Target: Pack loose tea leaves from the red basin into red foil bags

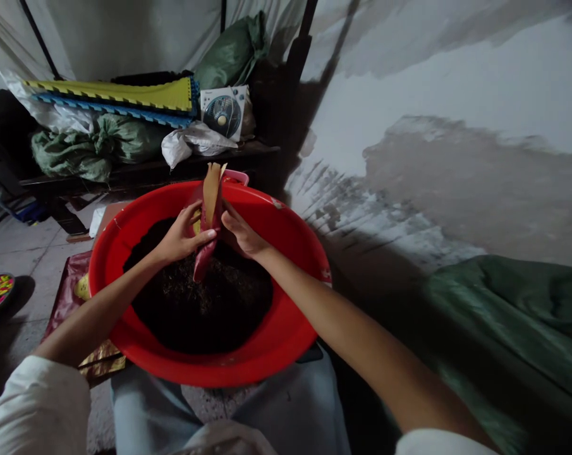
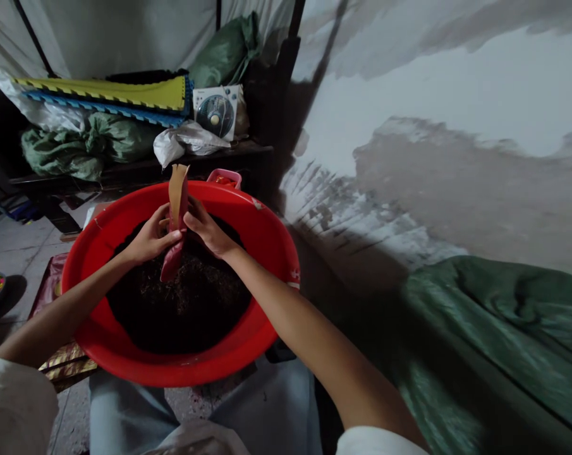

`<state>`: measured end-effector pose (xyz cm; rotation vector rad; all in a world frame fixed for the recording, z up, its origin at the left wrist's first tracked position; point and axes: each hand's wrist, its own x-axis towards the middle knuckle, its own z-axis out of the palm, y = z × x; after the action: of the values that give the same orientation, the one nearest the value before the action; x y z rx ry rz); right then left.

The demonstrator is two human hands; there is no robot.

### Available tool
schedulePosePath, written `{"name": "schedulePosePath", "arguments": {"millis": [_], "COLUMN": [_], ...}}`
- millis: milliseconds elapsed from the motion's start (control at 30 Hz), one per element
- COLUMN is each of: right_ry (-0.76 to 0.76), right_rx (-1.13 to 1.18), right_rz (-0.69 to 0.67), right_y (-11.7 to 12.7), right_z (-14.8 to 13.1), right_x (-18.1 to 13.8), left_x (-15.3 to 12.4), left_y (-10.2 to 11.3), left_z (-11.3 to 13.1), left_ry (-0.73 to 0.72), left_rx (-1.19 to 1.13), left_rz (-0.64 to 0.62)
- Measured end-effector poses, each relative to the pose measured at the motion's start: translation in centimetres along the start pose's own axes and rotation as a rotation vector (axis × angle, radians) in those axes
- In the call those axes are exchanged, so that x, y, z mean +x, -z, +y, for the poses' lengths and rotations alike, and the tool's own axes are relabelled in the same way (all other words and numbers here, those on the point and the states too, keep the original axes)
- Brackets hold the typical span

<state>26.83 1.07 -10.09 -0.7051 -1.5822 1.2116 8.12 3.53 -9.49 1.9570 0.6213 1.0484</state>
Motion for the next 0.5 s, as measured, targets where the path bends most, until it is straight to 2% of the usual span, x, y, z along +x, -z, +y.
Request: {"name": "schedulePosePath", "arguments": {"millis": [67, 200, 367, 500], "right_ry": [0.078, 0.103, 0.231, 0.352], "right_rx": [0.06, 0.044, -0.204, -0.4], "right_rz": [0.035, 0.117, 0.248, 0.319], "right_y": [-0.1, 0.0, 0.8, 1.5], "right_z": [-0.3, -0.6, -0.7, -0.8], "right_x": [-0.2, -0.2, 0.0, -0.1], "left_x": [0.0, -0.3, -0.7, -0.9], "left_y": [-0.1, 0.0, 0.7, 1.5], "left_z": [0.3, 1.7, 3.4, 4.4], "left_ry": [0.003, -0.059, -0.135, -0.215], "left_rx": [0.04, 0.389, 0.559, 0.659], "left_rz": [0.042, 0.128, 0.312, 0.312]}}
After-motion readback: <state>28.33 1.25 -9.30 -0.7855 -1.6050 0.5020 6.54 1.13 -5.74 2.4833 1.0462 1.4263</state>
